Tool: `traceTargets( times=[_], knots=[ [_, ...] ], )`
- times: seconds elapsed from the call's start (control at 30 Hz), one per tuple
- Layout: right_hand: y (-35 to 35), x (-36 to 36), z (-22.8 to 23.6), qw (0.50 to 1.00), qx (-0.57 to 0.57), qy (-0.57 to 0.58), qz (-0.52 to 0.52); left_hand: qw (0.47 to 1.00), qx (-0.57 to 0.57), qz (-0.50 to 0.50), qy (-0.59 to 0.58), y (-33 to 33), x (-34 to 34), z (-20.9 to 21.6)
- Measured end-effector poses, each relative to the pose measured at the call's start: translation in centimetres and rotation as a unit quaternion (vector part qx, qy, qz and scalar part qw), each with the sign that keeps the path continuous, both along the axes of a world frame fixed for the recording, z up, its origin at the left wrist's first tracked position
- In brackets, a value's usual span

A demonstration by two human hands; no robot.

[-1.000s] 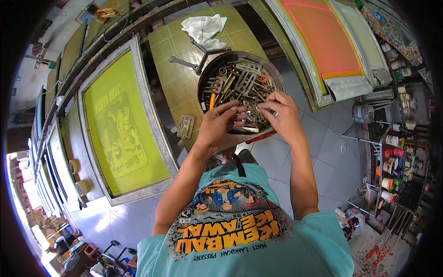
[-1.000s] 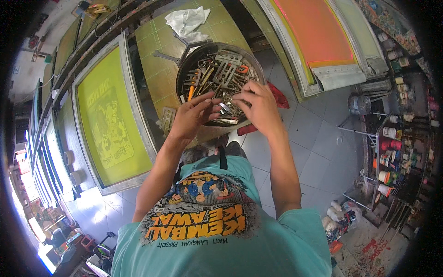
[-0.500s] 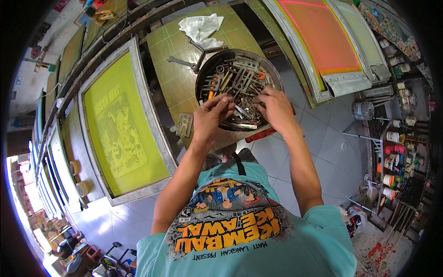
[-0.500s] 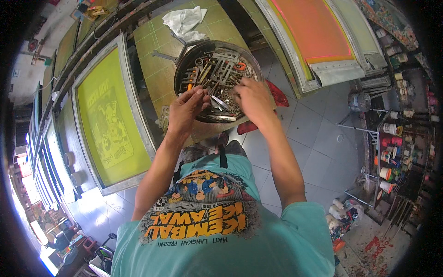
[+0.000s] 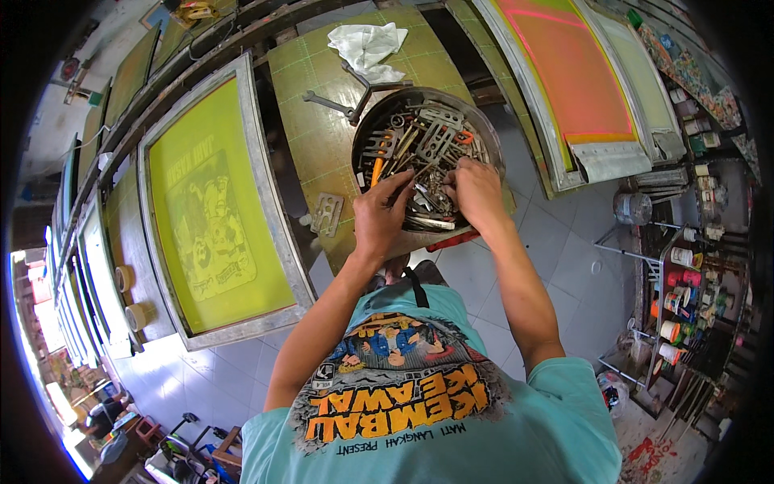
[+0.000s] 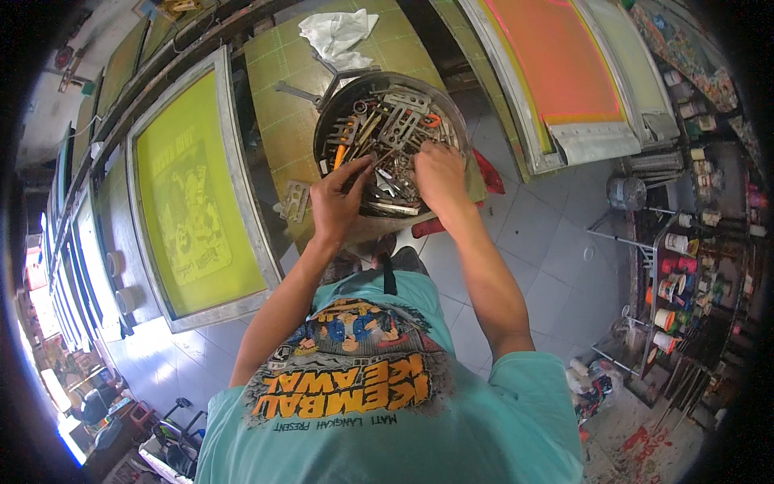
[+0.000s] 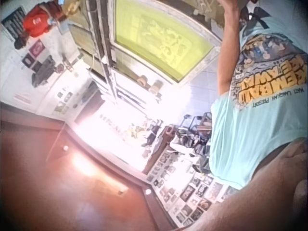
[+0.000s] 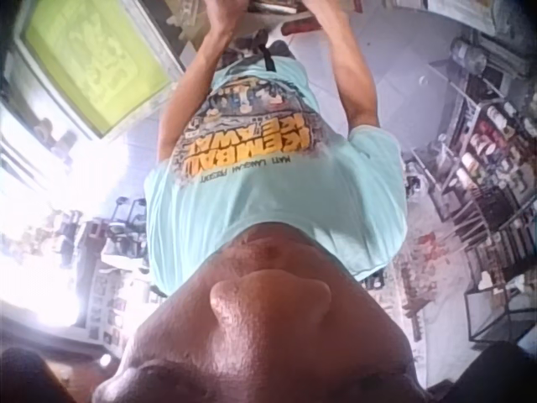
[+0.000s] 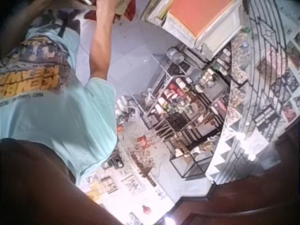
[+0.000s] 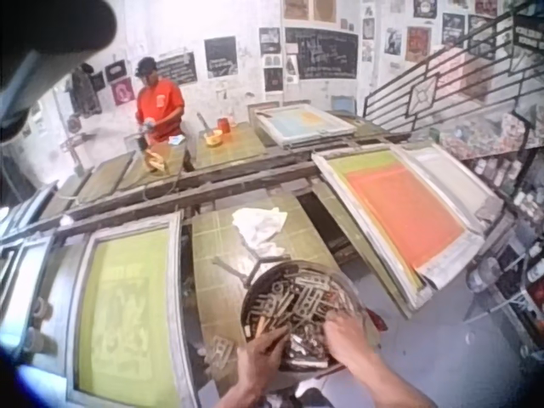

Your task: The person positions a large screen printing frame with a yellow mesh onto a metal jig. They then select small metal clips from a container and use them to secure the frame to the jig. Finally, the person flips the frame over to reveal the back side.

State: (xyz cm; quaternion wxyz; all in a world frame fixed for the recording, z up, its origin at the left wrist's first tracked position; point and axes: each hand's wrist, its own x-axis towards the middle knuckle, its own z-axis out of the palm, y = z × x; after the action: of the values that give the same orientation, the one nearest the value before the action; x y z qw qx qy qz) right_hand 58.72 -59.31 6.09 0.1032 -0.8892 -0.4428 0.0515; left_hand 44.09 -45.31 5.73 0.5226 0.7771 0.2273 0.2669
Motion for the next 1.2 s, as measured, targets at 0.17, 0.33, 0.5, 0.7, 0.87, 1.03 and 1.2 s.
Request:
traceTargets(
  times=[0.17, 0.33, 0.5, 0.7, 0.87, 1.03, 1.2],
  knots=[
    [0.1, 0.0, 0.0, 1.000, 0.011, 0.016, 0.010, 1.000, 0.020, 0.002, 0.004, -0.1, 0.2, 0.0],
    [0.9, -0.9, 0.4, 0.999, -0.037, -0.035, 0.004, 0.999, 0.036, 0.004, 0.016, 0.1, 0.2, 0.0],
    [0.7, -1.1, 0.3, 0.989, -0.114, 0.051, -0.078, 1.000, 0.014, 0.003, 0.022, 0.2, 0.1, 0.1],
    [-0.2, -1.7, 0.6, 0.992, 0.004, 0.082, -0.095, 0.999, -0.027, -0.004, 0.032, 0.1, 0.0, 0.8],
    [0.2, -1.4, 1.1, 0.993, 0.010, 0.096, -0.075, 1.000, 0.004, -0.010, 0.026, 0.1, 0.1, 0.5],
    [0.4, -0.5, -0.6, 0.996, -0.016, 0.069, -0.055, 1.000, 0.002, -0.001, 0.021, 0.0, 0.2, 0.4],
    [0.4, 0.6, 1.3, 0.977, 0.062, 0.194, -0.064, 0.996, -0.082, 0.006, 0.038, 0.3, 0.1, 1.0]
  ],
)
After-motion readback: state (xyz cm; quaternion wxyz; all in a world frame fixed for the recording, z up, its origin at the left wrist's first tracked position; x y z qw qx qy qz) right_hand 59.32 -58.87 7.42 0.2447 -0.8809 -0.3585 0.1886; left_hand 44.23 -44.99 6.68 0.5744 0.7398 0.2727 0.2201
